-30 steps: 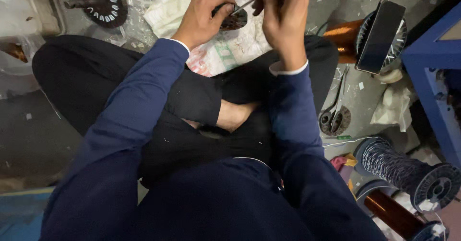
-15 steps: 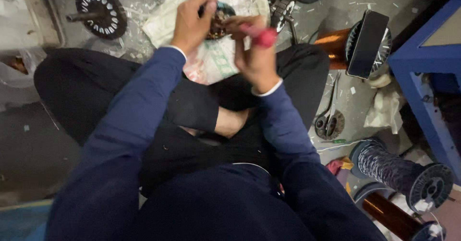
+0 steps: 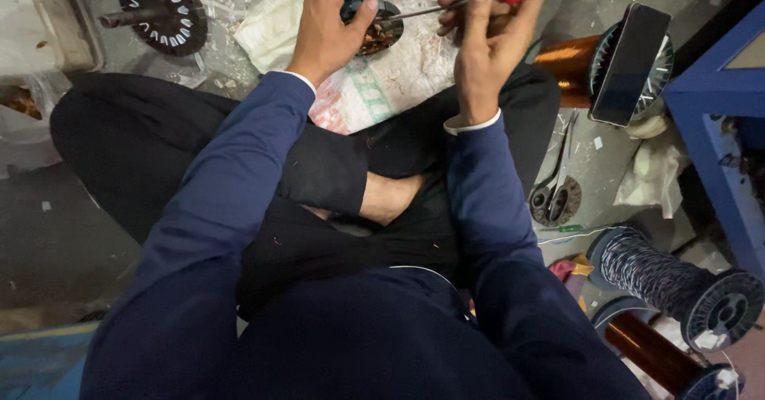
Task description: The person sits on the floor and uses a red screwdriver to scrape and clean a small black electrical component. They then use their hands to manipulate and adjust the component, which appears to be a stator or rotor part, while surrounded by other similar parts and tools.
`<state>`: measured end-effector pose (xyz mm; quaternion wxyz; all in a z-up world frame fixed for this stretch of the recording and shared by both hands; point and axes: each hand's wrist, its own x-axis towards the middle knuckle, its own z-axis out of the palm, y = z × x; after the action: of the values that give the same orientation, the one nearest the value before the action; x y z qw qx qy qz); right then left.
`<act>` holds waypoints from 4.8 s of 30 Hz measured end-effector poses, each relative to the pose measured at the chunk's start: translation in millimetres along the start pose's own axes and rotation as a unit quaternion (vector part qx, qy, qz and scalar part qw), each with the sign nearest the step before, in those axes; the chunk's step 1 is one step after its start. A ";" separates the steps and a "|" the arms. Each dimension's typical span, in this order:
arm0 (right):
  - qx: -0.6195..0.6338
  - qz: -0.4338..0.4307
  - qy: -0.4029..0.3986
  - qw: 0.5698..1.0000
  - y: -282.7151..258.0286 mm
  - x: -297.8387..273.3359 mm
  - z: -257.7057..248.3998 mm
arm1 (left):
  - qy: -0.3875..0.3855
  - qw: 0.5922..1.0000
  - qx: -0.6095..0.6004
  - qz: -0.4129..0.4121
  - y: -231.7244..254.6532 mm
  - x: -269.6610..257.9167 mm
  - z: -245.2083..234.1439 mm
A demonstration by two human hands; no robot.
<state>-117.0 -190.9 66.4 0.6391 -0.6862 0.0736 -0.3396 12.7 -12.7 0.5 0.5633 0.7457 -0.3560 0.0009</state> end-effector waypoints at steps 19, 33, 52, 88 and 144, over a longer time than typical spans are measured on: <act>-0.047 -0.050 -0.087 0.994 -7.8 -4.8 2.3 | 0.009 1.000 0.000 -0.004 -3.1 -3.0 0.0; -0.018 -0.078 -0.051 0.995 -22.6 -11.0 4.3 | -0.055 0.998 -0.015 0.027 5.3 1.7 -9.9; -0.069 -0.076 -0.094 0.990 -39.3 -13.8 10.2 | -0.016 0.999 -0.042 0.001 9.3 -4.7 -1.9; -0.270 -0.155 -0.240 0.920 -22.5 -40.6 43.2 | 0.018 0.997 -0.065 -0.032 -7.0 5.5 -3.6; 0.001 -0.031 0.063 0.998 -45.7 -12.8 34.5 | 0.015 0.980 -0.066 -0.189 -16.0 6.3 0.1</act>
<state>-122.6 -147.6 105.6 0.6229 -0.6650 0.0924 -0.4015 25.8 -14.4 -10.5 0.6064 0.7606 -0.1996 -0.1179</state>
